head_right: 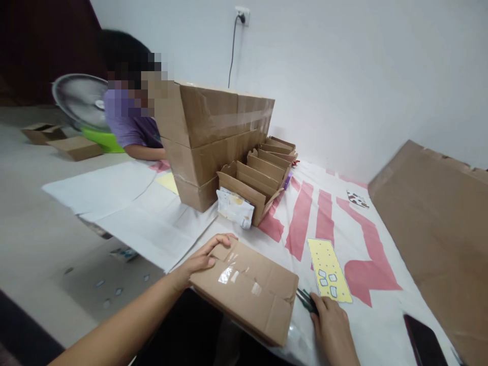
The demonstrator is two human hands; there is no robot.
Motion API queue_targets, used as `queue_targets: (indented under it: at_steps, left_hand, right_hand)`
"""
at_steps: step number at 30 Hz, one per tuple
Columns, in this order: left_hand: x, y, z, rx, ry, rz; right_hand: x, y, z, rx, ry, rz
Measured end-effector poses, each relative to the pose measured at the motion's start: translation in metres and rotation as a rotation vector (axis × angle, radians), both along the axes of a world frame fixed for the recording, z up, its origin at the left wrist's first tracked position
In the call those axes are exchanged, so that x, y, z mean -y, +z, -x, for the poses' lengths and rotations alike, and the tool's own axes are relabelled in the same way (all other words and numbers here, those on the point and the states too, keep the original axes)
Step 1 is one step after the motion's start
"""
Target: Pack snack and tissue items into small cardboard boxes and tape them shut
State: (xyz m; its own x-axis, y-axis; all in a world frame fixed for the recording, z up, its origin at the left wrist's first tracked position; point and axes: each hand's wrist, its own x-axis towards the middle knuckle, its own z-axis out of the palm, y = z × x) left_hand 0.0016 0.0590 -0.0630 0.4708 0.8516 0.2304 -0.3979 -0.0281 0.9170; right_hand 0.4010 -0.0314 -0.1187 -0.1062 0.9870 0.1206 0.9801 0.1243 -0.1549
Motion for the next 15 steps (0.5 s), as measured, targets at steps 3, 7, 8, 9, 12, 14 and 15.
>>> queue_targets:
  at_steps: [3,7,8,9,12,14,15]
  left_hand:
    - [-0.001,-0.001,0.000,0.017,-0.021,-0.011]
    - [0.000,0.000,0.000,0.049,-0.062,0.007]
    - [0.000,0.000,0.000,0.053,-0.062,0.009]
    - [0.000,-0.001,-0.001,0.052,-0.057,0.009]
    - [-0.001,-0.003,-0.001,0.033,-0.033,0.000]
    - [-0.002,-0.005,-0.001,0.035,-0.034,-0.011]
    - [-0.002,-0.007,-0.001,0.044,-0.039,-0.018]
  right_hand:
    - [-0.011,0.016,0.002,-0.104,0.005,-0.178]
    - [-0.030,0.067,0.023,-0.132,0.038,-0.488]
    - [-0.034,0.082,0.033,-0.135,0.099,-0.533]
    - [-0.037,0.096,0.045,-0.136,0.165,-0.576]
    - [-0.045,0.130,0.085,-0.099,0.379,-0.604]
    - [-0.049,0.143,0.113,-0.037,0.523,-0.571]
    - [-0.051,0.147,0.126,-0.002,0.580,-0.556]
